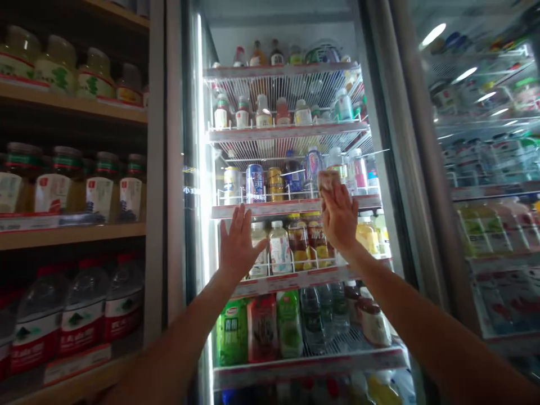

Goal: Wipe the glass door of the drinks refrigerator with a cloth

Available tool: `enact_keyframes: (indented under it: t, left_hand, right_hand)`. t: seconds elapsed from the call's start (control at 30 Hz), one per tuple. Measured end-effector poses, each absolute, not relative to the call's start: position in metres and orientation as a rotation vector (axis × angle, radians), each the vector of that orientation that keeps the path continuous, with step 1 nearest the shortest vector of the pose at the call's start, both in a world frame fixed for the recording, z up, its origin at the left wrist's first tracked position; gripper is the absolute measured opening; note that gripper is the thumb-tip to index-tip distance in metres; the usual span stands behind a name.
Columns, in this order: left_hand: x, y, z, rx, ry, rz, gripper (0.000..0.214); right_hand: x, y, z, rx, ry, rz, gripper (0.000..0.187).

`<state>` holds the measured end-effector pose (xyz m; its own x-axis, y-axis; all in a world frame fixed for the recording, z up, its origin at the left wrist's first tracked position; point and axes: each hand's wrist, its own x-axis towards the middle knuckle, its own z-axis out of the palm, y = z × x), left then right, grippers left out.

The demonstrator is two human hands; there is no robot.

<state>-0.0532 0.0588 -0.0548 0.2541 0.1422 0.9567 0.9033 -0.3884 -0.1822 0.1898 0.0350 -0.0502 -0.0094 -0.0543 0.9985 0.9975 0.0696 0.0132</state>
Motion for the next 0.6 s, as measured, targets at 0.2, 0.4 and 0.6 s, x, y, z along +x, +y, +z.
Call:
enact_keyframes:
  t: [0.2, 0.4, 0.6]
  left_hand:
    - [-0.022, 0.054, -0.042, -1.766, -0.973, -1.177, 0.073]
    - [-0.015, 0.061, -0.045, -1.723, -0.939, -1.245, 0.072]
    - [-0.024, 0.063, -0.039, -1.693, -0.912, -1.257, 0.073]
  right_hand:
    - [0.239, 0.030, -0.052, -1.077, -1.263, -1.287, 0.042]
    - [0.285, 0.027, -0.038, -1.149, -0.779, -1.140, 0.050]
    - [0.253, 0.029, -0.047, -1.044, -1.271, -1.322, 0.040]
